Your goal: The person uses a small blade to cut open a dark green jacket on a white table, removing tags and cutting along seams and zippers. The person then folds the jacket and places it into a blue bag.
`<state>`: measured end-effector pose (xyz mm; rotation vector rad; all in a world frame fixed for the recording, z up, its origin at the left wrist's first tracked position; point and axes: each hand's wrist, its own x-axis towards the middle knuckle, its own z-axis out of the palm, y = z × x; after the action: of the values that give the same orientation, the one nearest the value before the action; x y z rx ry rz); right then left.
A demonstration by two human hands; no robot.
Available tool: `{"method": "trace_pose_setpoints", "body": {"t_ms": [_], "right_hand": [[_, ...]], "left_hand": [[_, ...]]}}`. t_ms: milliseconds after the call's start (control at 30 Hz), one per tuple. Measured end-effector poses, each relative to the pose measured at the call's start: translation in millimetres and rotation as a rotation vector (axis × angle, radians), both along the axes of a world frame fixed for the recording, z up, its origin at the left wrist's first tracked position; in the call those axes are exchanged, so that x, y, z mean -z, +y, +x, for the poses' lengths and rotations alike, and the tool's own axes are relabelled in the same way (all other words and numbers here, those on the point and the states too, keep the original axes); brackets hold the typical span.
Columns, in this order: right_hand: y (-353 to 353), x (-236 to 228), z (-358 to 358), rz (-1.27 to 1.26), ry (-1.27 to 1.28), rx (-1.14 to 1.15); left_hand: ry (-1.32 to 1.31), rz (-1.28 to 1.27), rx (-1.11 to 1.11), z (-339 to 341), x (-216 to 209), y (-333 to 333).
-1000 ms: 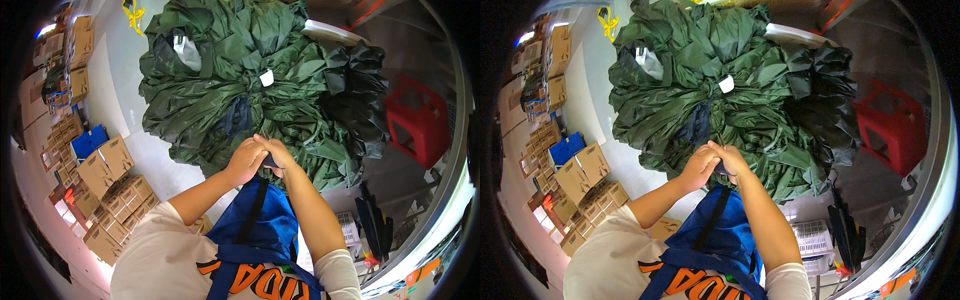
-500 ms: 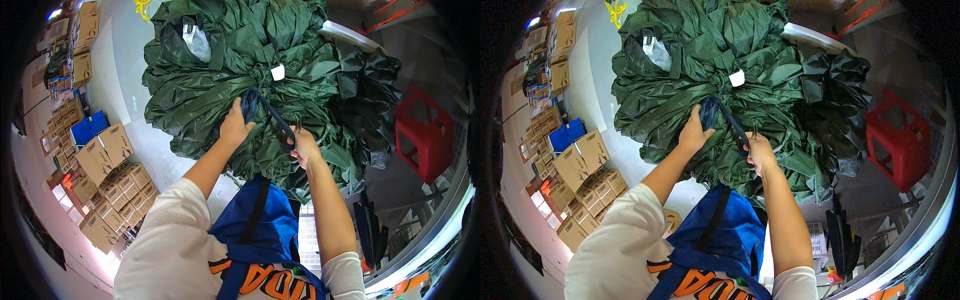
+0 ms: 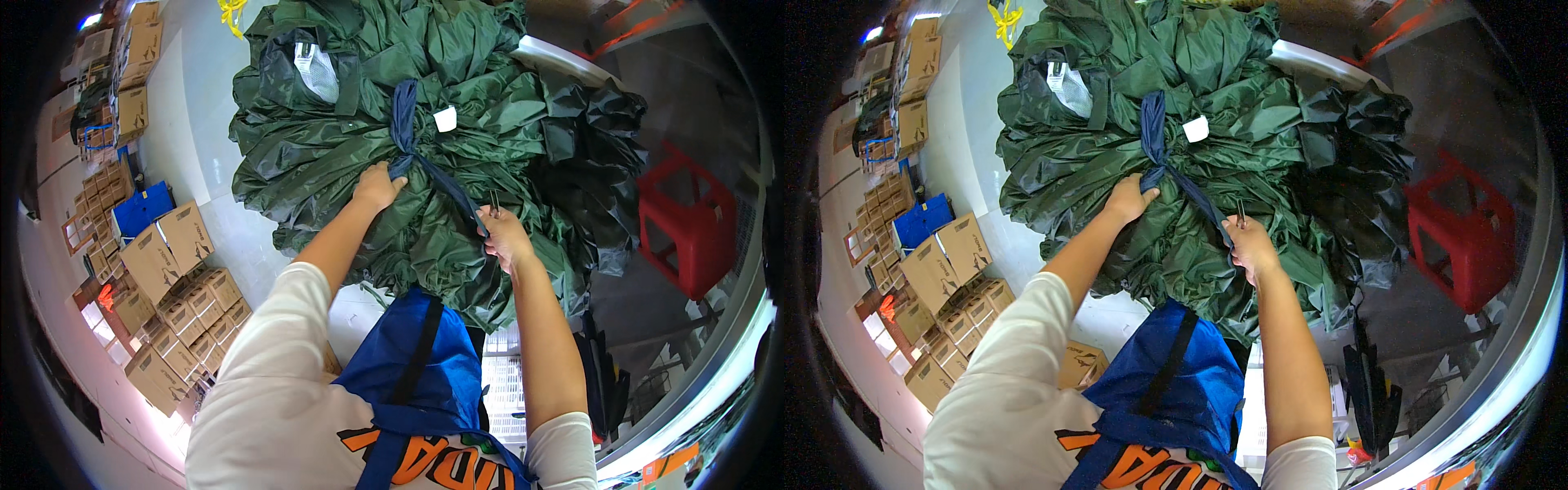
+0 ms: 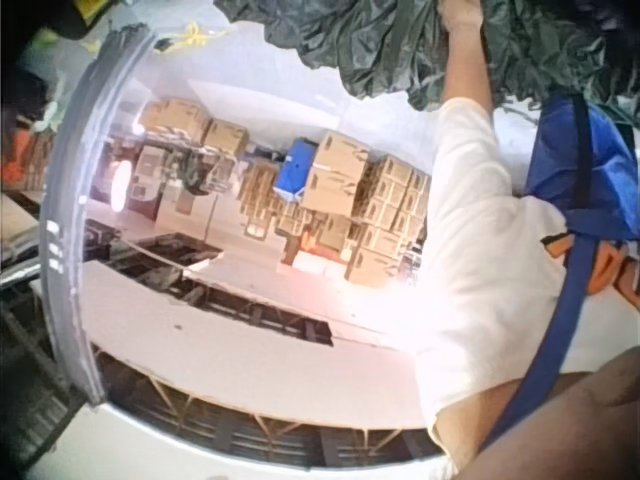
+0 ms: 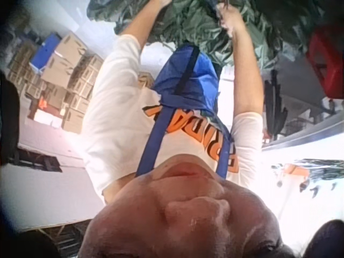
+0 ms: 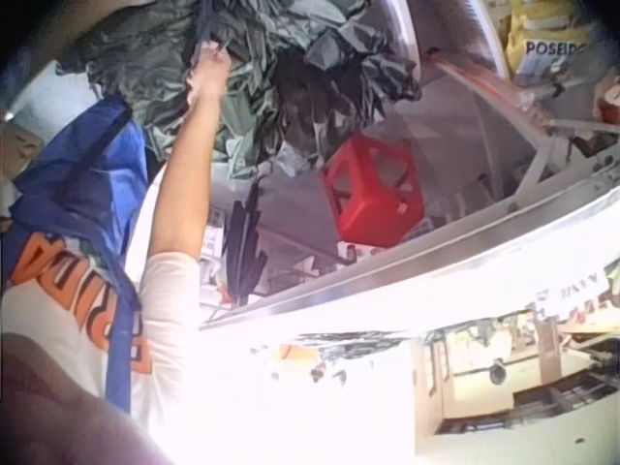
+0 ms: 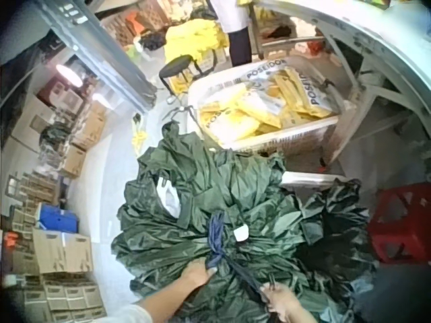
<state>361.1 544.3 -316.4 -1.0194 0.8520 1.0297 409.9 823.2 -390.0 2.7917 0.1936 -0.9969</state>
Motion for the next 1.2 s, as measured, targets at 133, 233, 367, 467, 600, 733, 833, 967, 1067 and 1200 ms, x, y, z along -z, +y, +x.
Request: {"method": "trace_pose_setpoints", "body": {"t_ms": [133,233,367,467,600,733,833,967,1067,1200], "right_hand": [[9.0,-7.1,-4.3,-0.092,0.009,0.020],[16.4,-17.2,-2.6,-0.100,-0.025,0.018],[16.2,-36.9,1.7,-0.129,-0.044,0.040],[23.2,-47.9,1.2,-0.152,-0.174,-0.011],[26.3,-40.0,-2.2,-0.185,-0.231,-0.104],[10.9,-43.0,7.0,-0.191,-0.165,-0.104],[7.9,-37.2,2.4,-0.230,-0.183,-0.084],[32.8,-63.8,17.7,-0.272,-0.334,-0.101],[40.3,-79.7,21.7,-0.293,-0.508,-0.210],[-2.7,-128.5,-3.4,-0.276,-0.517,-0.085]], "left_hand": [[0.106,-0.018,0.096,33.5,-48.4,-24.6],[0.110,-0.064,0.021,25.1,-84.8,-38.7],[0.064,-0.500,0.120,-26.1,-172.3,-47.5],[0.195,-0.537,0.262,-81.8,-281.1,-59.9],[0.385,-0.630,0.003,-71.4,-392.9,-69.6],[0.458,-0.724,-0.003,-79.3,-419.1,-68.6],[0.501,-0.791,-0.015,-95.3,-452.9,-55.0],[0.584,-0.471,0.065,-84.3,-470.6,-20.4],[0.513,-0.623,0.282,-88.2,-426.7,-36.2],[0.364,-0.477,0.235,-38.6,-233.1,-10.6]]}}
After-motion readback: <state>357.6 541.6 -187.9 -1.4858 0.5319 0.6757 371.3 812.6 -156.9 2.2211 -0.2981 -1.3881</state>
